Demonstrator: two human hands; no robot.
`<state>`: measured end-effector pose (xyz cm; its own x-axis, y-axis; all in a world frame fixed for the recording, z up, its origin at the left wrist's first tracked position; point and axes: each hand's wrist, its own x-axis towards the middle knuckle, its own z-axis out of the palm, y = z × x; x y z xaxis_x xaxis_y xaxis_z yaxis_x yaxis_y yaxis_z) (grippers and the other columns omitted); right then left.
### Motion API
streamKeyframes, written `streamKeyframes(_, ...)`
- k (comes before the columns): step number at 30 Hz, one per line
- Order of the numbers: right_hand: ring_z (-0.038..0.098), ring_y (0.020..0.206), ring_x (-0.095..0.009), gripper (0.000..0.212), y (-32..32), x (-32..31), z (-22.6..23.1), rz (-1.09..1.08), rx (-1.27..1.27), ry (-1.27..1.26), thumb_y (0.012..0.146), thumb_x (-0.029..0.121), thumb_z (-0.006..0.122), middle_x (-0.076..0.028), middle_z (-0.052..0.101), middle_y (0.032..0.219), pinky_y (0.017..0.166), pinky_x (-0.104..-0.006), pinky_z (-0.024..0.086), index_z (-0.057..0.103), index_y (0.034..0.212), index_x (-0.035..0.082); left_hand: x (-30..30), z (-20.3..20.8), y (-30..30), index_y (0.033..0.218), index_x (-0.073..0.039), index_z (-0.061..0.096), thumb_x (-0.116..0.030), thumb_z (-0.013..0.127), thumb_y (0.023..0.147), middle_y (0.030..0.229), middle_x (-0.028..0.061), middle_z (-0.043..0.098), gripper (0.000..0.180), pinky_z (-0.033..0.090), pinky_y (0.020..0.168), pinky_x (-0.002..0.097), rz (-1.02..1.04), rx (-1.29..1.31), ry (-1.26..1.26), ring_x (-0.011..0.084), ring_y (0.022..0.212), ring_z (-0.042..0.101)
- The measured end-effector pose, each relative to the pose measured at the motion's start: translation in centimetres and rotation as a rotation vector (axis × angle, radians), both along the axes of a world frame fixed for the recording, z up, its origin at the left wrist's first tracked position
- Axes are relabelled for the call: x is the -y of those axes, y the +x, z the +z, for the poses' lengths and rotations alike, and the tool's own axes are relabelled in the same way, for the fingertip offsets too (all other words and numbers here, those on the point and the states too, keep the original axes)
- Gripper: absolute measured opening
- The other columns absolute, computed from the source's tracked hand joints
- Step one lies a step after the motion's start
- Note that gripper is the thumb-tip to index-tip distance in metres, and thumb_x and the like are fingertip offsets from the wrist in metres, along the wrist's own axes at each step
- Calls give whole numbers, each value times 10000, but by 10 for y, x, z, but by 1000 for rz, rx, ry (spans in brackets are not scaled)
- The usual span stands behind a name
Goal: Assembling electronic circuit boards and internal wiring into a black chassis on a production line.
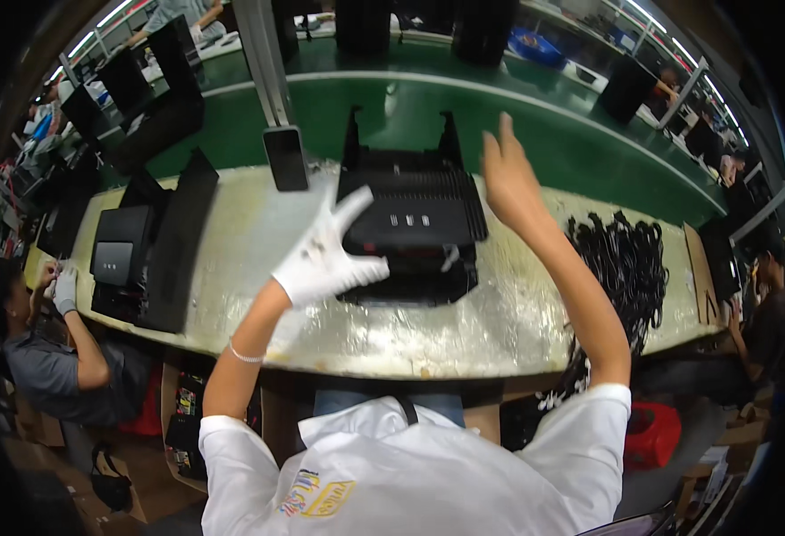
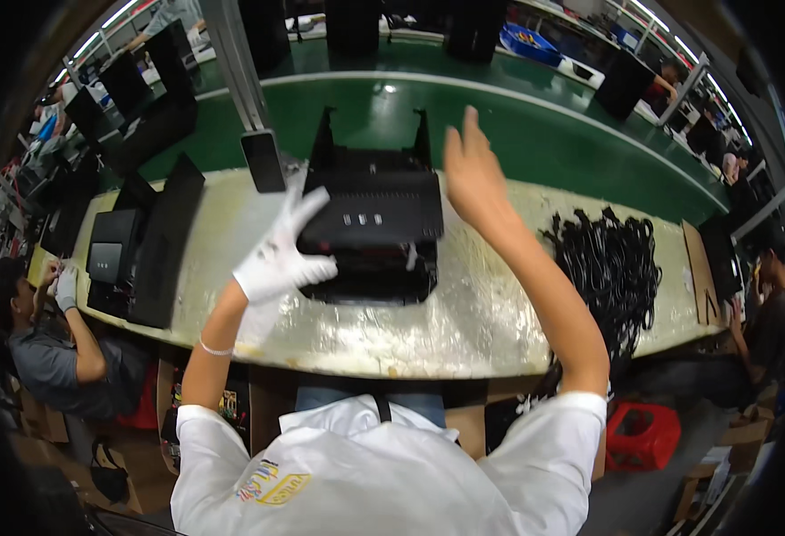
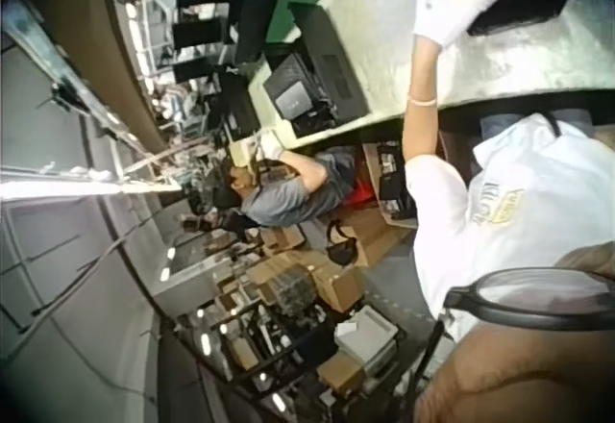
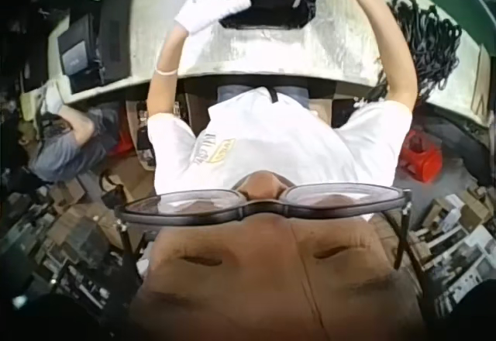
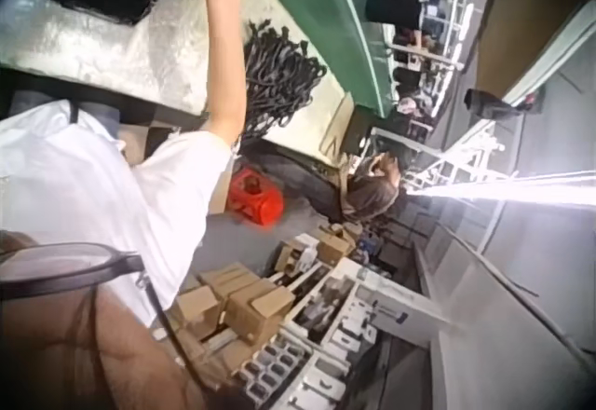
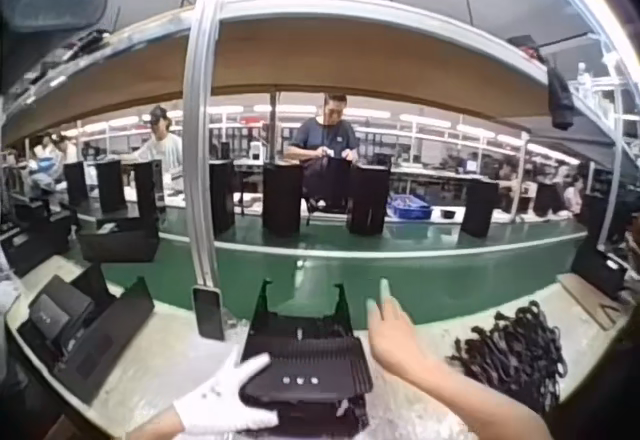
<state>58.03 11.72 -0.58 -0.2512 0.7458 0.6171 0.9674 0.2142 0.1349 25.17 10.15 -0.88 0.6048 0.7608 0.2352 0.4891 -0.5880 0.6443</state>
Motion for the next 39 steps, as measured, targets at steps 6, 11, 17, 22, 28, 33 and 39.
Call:
streamKeyframes(6, 578, 1086, -451, 878, -2, 121, -24, 280, -220, -1107, 914, 400, 606, -405, 386, 1335, 964, -441, 466, 160, 1427, -156, 10, -3, 9, 1510, -140, 265, -428, 754, 768, 1498, 350, 224, 934, 253, 1155, 436, 27, -34, -233, 477, 1409, 218)
streamKeyframes(11, 633, 946, -405, 433, 0, 70, -63, 377, -732, -643, 915, 107, 555, -286, 614, 988, 849, -430, 496, 409, 1296, -37, -55, 1, 48, 1517, -105, 241, -416, 717, 774, 1496, 325, 273, 936, 264, 1152, 422, 16, 102, -391, 450, 1381, 314)
streamKeyframes(17, 657, 857, -353, 503, 80, -73, -91, 199, -626, -347, 913, 123, 585, -256, 641, 928, 780, -392, 498, 384, 1338, -55, -207, -23, 138, 1429, -226, 468, -489, 665, 825, 1531, 259, 269, 687, 287, 1128, 389, 145, 173, -198, 371, 1416, 294)
streamKeyframes(22, 571, 1003, -513, 546, 123, -106, -86, -124, -837, -505, 887, 176, 628, -363, 601, 1017, 829, -514, 476, 396, 1304, -90, -246, -30, 198, 1474, -183, 386, -517, 648, 835, 1546, 226, 251, 767, 249, 1148, 386, 31, 217, -250, 372, 1422, 272)
streamKeyframes(28, 610, 910, -413, 428, 86, -56, -46, -206, -428, 47, 851, 246, 716, -250, 598, 1023, 734, -452, 500, 529, 1095, -51, -205, -5, 210, 1523, -58, 170, -571, 526, 901, 1580, 188, 167, 882, 169, 1170, 372, 124, 507, -118, 339, 1464, 147)
streamKeyframes(33, 555, 765, -343, 241, -65, -5, 24, 550, -418, 168, 795, 88, 720, -158, 539, 840, 639, -390, 467, 540, 907, -27, -145, 30, 169, 1550, -229, 93, -709, 266, 917, 1615, 89, 89, 814, 7, 1110, 649, -242, 1028, -315, 335, 1481, 72)
streamKeyframes(39, 512, 593, -285, 231, -160, 13, 18, 1005, -218, 142, 716, 37, 718, -104, 474, 669, 542, -390, 434, 487, 715, 27, -59, 54, 57, 1538, -127, 58, -612, 528, 898, 1535, 198, 196, 931, 377, 1009, 619, -284, 1458, -911, 444, 1312, 377)
